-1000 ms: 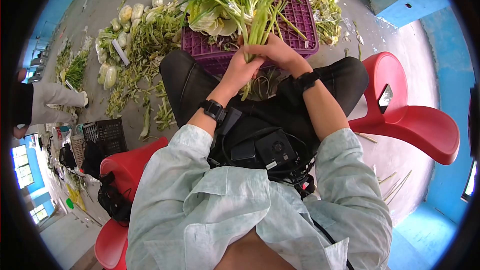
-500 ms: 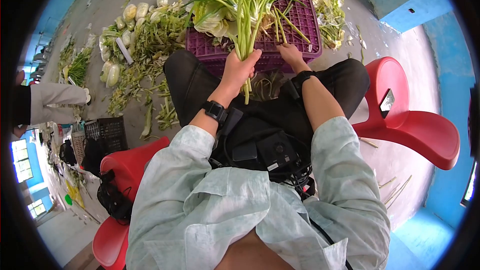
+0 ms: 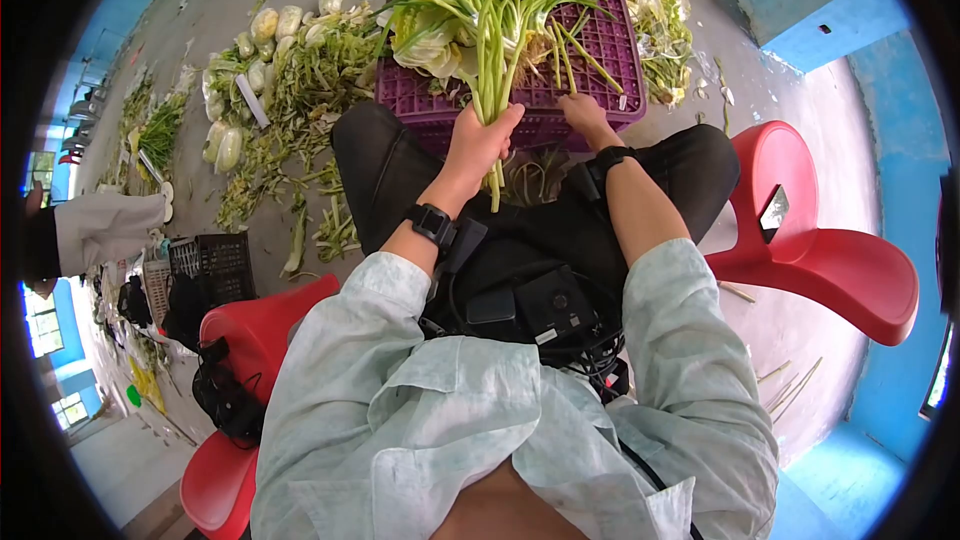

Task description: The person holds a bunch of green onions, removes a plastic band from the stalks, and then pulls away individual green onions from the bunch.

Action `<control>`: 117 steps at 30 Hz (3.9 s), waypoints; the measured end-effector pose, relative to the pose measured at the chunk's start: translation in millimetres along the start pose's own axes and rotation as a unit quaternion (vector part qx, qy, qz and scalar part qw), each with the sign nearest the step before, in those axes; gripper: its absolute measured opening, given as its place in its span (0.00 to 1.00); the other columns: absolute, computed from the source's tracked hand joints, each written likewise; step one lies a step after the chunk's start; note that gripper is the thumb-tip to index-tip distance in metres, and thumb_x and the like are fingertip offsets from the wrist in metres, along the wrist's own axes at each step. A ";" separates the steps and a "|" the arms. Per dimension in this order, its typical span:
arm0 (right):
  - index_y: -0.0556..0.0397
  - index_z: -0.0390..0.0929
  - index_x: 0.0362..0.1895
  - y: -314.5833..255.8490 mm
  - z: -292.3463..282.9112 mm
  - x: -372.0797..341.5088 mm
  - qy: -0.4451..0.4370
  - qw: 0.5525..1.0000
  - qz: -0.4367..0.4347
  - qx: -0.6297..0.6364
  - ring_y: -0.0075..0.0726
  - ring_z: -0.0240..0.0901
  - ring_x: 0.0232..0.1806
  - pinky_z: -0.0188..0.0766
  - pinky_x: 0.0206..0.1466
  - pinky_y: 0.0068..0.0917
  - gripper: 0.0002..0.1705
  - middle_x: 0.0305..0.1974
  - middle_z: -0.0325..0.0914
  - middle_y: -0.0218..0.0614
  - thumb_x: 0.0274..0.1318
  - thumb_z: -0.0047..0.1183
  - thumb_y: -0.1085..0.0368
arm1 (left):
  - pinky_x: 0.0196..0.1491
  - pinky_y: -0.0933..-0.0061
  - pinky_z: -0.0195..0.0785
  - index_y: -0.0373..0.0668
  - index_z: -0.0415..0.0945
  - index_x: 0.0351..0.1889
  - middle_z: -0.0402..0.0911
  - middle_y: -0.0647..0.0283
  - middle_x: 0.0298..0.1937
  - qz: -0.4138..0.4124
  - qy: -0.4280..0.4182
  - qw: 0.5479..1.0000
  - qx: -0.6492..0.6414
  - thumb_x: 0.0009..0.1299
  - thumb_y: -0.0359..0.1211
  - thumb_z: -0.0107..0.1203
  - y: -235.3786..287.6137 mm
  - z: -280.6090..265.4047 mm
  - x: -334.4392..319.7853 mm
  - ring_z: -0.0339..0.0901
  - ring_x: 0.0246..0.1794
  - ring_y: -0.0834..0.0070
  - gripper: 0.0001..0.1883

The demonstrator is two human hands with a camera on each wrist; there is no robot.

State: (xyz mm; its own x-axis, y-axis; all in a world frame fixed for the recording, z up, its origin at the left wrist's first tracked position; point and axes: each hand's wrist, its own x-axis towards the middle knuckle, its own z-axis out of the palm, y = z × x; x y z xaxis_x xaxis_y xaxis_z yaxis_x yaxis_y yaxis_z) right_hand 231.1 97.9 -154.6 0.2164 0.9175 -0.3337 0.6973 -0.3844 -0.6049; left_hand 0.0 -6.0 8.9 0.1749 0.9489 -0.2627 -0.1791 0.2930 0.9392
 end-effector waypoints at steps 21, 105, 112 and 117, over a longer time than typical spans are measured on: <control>0.51 0.73 0.42 -118.8 -77.6 -121.3 -0.284 0.797 -0.089 0.526 0.29 0.78 0.48 0.77 0.52 0.28 0.10 0.45 0.80 0.34 0.61 0.62 0.73 | 0.33 0.77 0.72 0.38 0.77 0.49 0.79 0.68 0.34 0.057 0.097 0.993 -0.040 0.76 0.37 0.60 -2.9 -2.6 9.4 0.77 0.29 0.81 0.13; 0.51 0.79 0.50 -123.4 -75.3 -114.5 -0.211 0.838 -0.141 0.483 0.27 0.75 0.43 0.72 0.49 0.28 0.19 0.42 0.79 0.29 0.67 0.62 0.51 | 0.31 0.76 0.71 0.44 0.68 0.49 0.74 0.70 0.32 -0.065 -0.171 0.982 0.055 0.75 0.33 0.58 -0.7 5.1 -0.2 0.72 0.25 0.83 0.11; 0.56 0.79 0.58 -84.9 -55.4 -50.9 -0.068 0.796 0.000 0.602 0.42 0.73 0.55 0.67 0.64 0.40 0.34 0.56 0.79 0.41 0.71 0.45 0.38 | 0.24 0.78 0.67 0.41 0.68 0.52 0.70 0.70 0.29 -0.050 -0.105 0.993 -0.009 0.75 0.31 0.55 1.0 3.8 0.1 0.68 0.21 0.84 0.11; 0.52 0.77 0.63 -28.1 -21.7 -17.6 -0.011 0.982 -0.085 0.167 0.59 0.69 0.65 0.62 0.71 0.46 0.34 0.65 0.73 0.52 0.68 0.42 0.41 | 0.24 0.78 0.66 0.41 0.68 0.53 0.70 0.70 0.29 -0.050 -0.091 0.994 -0.034 0.75 0.30 0.54 -0.3 2.1 0.2 0.68 0.21 0.84 0.12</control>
State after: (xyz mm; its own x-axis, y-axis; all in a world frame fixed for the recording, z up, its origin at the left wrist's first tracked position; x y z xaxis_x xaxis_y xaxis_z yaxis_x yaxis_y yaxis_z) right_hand 222.6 94.8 -116.0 0.0990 0.9702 -0.2212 0.4580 -0.2417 -0.8555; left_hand 2.1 -6.2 9.0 0.3656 0.8800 -0.3033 -0.2160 0.3971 0.8920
